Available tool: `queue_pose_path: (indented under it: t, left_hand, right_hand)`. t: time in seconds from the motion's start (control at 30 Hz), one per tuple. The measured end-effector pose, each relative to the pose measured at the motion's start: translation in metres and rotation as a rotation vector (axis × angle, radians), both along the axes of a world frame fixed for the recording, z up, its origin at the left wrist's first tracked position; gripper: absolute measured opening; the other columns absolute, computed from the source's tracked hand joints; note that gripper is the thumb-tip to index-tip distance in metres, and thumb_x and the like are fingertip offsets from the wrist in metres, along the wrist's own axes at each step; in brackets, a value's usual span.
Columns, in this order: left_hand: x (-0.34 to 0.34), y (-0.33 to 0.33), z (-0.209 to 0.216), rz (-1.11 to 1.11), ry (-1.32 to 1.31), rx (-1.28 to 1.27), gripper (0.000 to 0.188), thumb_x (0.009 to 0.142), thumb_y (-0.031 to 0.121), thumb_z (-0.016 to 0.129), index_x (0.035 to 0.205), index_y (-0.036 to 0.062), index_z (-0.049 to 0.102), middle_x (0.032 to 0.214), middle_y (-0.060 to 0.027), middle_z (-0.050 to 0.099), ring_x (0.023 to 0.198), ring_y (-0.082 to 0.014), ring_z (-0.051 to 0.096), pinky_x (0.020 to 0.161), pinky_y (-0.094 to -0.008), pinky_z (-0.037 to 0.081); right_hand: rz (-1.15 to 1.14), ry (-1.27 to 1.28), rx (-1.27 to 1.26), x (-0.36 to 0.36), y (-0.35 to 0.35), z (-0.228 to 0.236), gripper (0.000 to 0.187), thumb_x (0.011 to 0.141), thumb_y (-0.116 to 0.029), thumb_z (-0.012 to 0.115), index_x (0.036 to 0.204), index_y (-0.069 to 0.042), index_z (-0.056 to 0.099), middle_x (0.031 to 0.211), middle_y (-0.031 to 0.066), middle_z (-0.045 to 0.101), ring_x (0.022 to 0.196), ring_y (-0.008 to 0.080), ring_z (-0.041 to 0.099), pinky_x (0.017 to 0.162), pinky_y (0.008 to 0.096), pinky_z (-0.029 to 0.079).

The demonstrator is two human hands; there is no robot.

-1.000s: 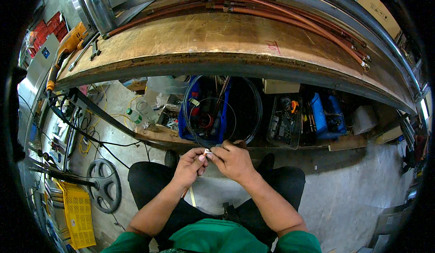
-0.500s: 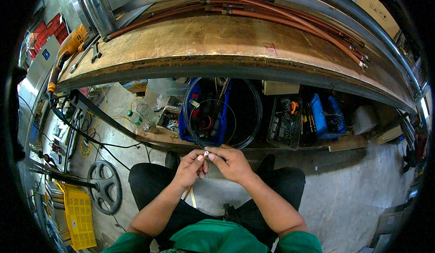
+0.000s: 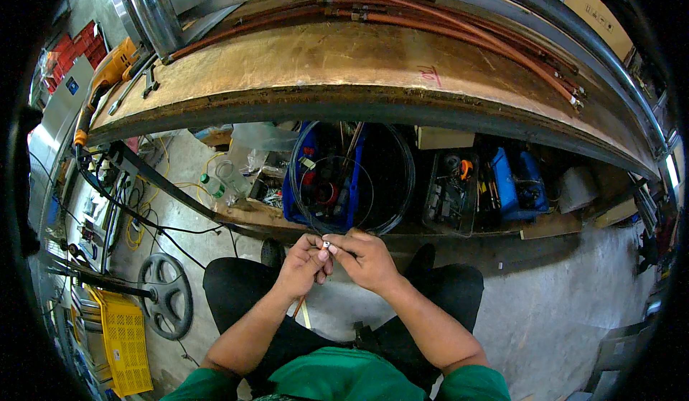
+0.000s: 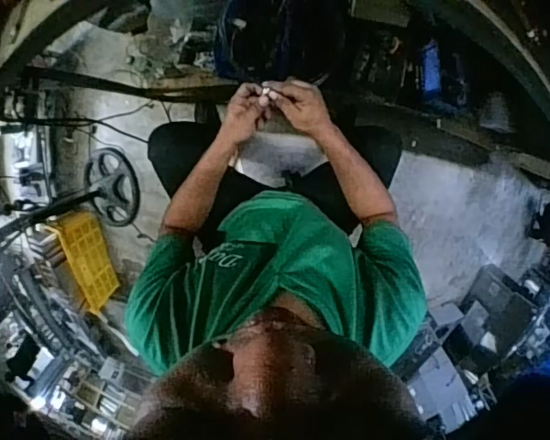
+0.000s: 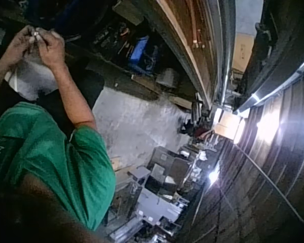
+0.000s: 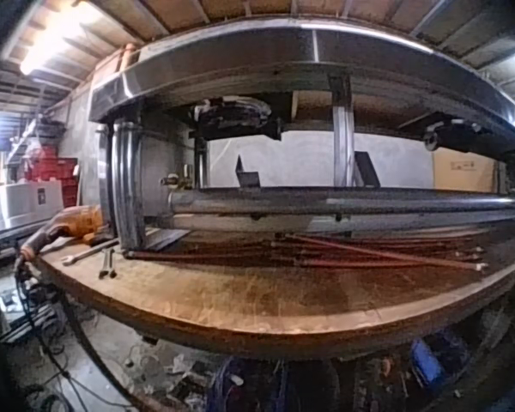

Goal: The person sits on the floor and wraps white tape around the ends of several copper pipes. They handle each pipe individually, apply tape, and place the finished pieces on a stainless steel gas stove.

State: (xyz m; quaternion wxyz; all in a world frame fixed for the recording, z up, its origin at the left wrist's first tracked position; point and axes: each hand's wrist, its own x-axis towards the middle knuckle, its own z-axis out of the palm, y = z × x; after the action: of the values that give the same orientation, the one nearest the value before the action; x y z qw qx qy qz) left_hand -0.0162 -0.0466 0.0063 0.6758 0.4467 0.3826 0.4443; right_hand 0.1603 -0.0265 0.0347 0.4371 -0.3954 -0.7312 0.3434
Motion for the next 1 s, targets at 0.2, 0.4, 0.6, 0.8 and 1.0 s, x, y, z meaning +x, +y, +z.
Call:
queue_pose_path:
  t: [0.2, 0.4, 0.6, 0.8, 1.0]
  left_hand:
    - [0.003, 0.000, -0.008, 0.076, -0.018, -0.043, 0.020, 0.100, 0.027, 0.056, 0.101, 0.0075, 0.056, 0.077, -0.0014, 0.060, 0.060, -0.0077, 0.054, 0.054, -0.0215, 0.042]
    - [-0.004, 0.002, -0.004, 0.040, -0.026, -0.138, 0.020, 0.099, 0.028, 0.057, 0.100, 0.0084, 0.055, 0.075, -0.0019, 0.061, 0.057, -0.0084, 0.055, 0.050, -0.0205, 0.041]
    - [-0.002, 0.000, 0.007, 0.025, -0.049, -0.123, 0.017, 0.094, 0.018, 0.065, 0.100, 0.0081, 0.053, 0.076, -0.0020, 0.061, 0.058, -0.0089, 0.056, 0.049, -0.0196, 0.040]
    - [-0.001, 0.000, -0.008, 0.095, -0.058, -0.122, 0.015, 0.093, 0.018, 0.065, 0.099, 0.0056, 0.058, 0.079, -0.0015, 0.061, 0.063, -0.0095, 0.058, 0.057, -0.0222, 0.045]
    - [-0.004, 0.000, -0.012, 0.092, -0.012, -0.162, 0.016, 0.095, 0.021, 0.064, 0.098, 0.0056, 0.061, 0.078, -0.0009, 0.060, 0.060, -0.0087, 0.055, 0.055, -0.0212, 0.043]
  right_hand:
    - [-0.015, -0.065, 0.008, 0.000, 0.000, 0.000, 0.022, 0.089, -0.014, 0.065, 0.107, -0.004, 0.071, 0.082, 0.0140, 0.066, 0.072, 0.0262, 0.063, 0.065, 0.0342, 0.050]
    - [0.008, -0.086, -0.016, 0.000, 0.002, 0.000, 0.021, 0.088, -0.015, 0.066, 0.106, -0.005, 0.071, 0.078, 0.0136, 0.064, 0.070, 0.0270, 0.063, 0.064, 0.0350, 0.049]
    - [0.032, -0.025, 0.015, 0.002, 0.005, -0.004, 0.021, 0.089, -0.016, 0.066, 0.106, -0.004, 0.071, 0.081, 0.0137, 0.066, 0.074, 0.0275, 0.064, 0.067, 0.0352, 0.050]
    - [0.027, -0.028, -0.048, 0.002, 0.003, -0.009, 0.022, 0.089, -0.016, 0.066, 0.107, -0.004, 0.071, 0.083, 0.0143, 0.067, 0.076, 0.0279, 0.065, 0.068, 0.0354, 0.051]
    - [0.029, -0.086, -0.055, 0.002, 0.005, -0.014, 0.022, 0.088, -0.015, 0.065, 0.107, -0.005, 0.071, 0.082, 0.0149, 0.066, 0.076, 0.0287, 0.065, 0.067, 0.0356, 0.051]
